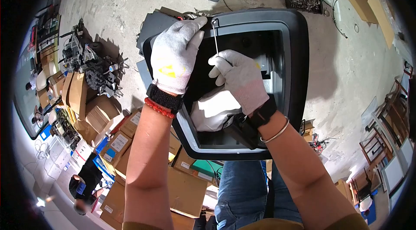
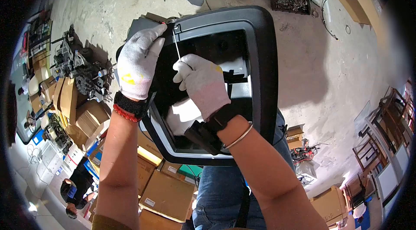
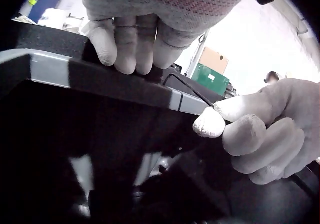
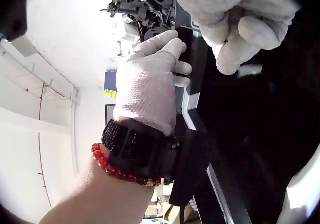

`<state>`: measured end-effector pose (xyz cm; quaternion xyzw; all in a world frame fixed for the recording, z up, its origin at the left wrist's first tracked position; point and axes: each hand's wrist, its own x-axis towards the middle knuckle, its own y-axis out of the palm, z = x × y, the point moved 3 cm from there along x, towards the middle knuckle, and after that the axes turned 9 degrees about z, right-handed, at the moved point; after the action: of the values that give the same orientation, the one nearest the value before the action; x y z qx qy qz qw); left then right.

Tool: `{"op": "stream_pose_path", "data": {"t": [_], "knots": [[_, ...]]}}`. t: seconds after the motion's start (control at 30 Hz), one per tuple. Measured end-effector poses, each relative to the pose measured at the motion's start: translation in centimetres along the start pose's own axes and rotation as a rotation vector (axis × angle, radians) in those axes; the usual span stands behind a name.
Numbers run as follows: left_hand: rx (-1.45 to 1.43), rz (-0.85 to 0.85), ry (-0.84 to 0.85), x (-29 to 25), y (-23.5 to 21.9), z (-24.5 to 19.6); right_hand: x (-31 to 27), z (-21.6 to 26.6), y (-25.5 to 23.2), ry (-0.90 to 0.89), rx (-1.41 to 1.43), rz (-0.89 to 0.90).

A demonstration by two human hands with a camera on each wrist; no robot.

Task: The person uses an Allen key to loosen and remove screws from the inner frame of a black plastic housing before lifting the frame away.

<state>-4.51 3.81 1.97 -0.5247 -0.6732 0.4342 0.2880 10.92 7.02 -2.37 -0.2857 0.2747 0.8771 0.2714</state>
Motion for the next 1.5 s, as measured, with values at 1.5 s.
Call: {"op": "stream_pose_path", "data": {"t": [1.5], "knots": [[0.554, 0.086, 0.077, 2.8, 1.4, -2.1, 1.3, 9.7, -9.3, -1.034, -1.667, -0.182]]}}
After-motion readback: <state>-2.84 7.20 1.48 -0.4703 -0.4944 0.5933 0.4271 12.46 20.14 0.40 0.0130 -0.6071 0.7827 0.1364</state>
